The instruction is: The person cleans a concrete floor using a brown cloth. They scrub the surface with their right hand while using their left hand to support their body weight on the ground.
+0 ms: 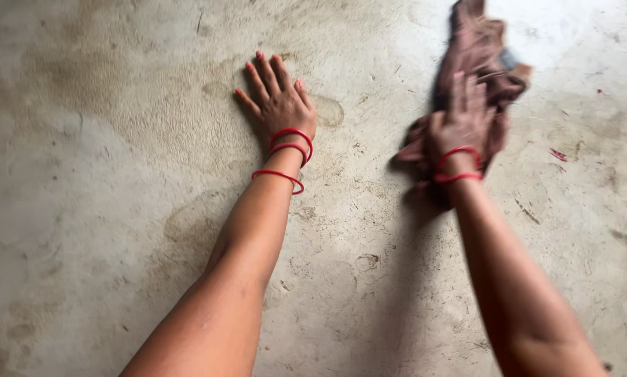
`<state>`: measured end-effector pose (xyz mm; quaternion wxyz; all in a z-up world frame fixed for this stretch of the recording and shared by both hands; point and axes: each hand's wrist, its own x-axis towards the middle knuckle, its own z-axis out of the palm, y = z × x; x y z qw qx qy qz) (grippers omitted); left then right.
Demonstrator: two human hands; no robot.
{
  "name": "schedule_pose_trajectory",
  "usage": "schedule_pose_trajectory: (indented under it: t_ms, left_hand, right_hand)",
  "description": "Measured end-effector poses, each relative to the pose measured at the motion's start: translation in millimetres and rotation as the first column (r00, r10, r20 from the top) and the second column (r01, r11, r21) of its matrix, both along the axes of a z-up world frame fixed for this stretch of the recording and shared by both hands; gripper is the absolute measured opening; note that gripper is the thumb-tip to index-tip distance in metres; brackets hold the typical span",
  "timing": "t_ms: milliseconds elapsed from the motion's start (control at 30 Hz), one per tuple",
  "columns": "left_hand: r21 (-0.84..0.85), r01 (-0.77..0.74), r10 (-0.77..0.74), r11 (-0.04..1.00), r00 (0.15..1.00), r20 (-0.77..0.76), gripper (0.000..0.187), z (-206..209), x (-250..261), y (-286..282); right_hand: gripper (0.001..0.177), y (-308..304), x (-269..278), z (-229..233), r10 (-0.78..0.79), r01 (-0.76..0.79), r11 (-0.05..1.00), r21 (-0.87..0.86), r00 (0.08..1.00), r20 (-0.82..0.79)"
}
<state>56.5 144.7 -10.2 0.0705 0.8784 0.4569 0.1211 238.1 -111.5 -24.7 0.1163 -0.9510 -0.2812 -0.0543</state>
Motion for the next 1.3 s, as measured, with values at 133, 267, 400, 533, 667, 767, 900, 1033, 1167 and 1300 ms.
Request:
schedule_pose_trajectory:
  t_ms: [133,267,400,533,667,767,900,1033,1167,1300]
  left_hand:
    - [-0.025,0.01,-0.01,1.0,1.0,-0.019,0.066,3,-1,-2]
    - [-0.033,0.016,-0.015,0.999,1.0,0.006,0.068,1,-1,-1]
    - [-0.003,0.001,-0.001,1.0,1.0,0.017,0.064,-13,3,5]
    - [0.02,-0.009,0.007,1.0,0.998,0.056,0.064,-14,3,2]
    - [0.007,-0.001,0.001,1.0,0.998,0.065,0.062,-6,-1,-2]
    - [0.022,-0.01,0.009,1.0,0.999,0.052,0.064,-1,-1,-4]
    - [0.005,-0.01,0.01,1.0,1.0,0.028,0.065,0,-2,-2]
    - [0.048,-0.013,0.012,0.999,1.0,0.018,0.065,1,-1,-1]
    - [-0.003,-0.008,0.008,1.0,1.0,0.003,0.065,0,-2,-2]
    - [-0.007,0.006,-0.006,1.0,1.0,0.016,0.065,2,0,-3]
  right_hand:
    - [0.082,50,-89,-3,0.158,-0.161,0.986,0.036,0.985,0.074]
    - [0.079,111,-134,12,0.276,-0.283,0.955,0.087,0.958,0.084]
    - [0.075,147,-124,24,0.435,-0.436,0.891,0.129,0.9,0.032]
    - [0.07,169,-78,24,0.649,-0.647,0.748,0.149,0.76,0.045]
    - [0.071,207,-13,7,0.617,-0.623,0.778,0.074,0.781,0.095]
    - [0.07,224,40,-6,0.511,-0.53,0.843,0.089,0.842,0.17]
    - [0.072,197,119,-6,0.383,-0.397,0.91,0.119,0.915,0.127]
    - [0.068,105,161,14,0.159,-0.161,0.983,0.089,0.987,0.023]
    - [0.065,32,151,9,-0.083,0.082,0.992,0.096,0.997,0.007]
    - [0.068,9,94,-9,-0.22,0.214,0.971,0.11,0.975,0.037]
